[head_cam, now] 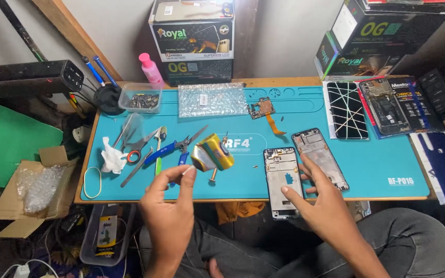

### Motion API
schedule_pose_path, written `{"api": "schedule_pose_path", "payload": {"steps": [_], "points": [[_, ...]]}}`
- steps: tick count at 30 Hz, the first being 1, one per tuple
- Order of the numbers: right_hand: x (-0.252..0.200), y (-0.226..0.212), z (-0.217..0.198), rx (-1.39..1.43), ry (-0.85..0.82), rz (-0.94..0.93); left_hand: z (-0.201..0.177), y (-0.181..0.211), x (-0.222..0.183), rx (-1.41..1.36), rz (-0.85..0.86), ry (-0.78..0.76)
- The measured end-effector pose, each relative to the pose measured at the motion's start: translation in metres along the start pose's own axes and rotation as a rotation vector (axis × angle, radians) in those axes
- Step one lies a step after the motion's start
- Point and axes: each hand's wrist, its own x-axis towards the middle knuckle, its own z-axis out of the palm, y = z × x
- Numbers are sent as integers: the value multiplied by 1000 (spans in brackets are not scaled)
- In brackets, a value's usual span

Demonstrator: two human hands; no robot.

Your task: A person is repairing a mobile phone by cleaning the frame and aligning internal components on a workbench.

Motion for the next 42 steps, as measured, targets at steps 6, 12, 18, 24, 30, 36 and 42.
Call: {"api": "schedule_pose_path", "payload": {"steps": [6, 12, 18, 24, 30, 36, 42], "points": [[-5, 5, -5, 206, -64, 2, 30, 10, -26, 51, 271, -114], [-26, -3, -25, 554, -222, -121, 52, 38, -47, -43, 504, -330], [-32, 2, -27, 670, -240, -156, 59, 54, -55, -97, 868, -491], [-38, 1, -25, 750, -180, -184, 77, 36, -58, 7, 586, -466], [-22, -13, -34, 694, -155, -190, 74, 48, -42, 32, 451, -535], [2, -20, -38, 679, -185, -225, 91, 47, -29, 29, 341, -480], [32, -18, -43, 734, -236, -258, 117, 41, -17, 31, 161, -475]]}}
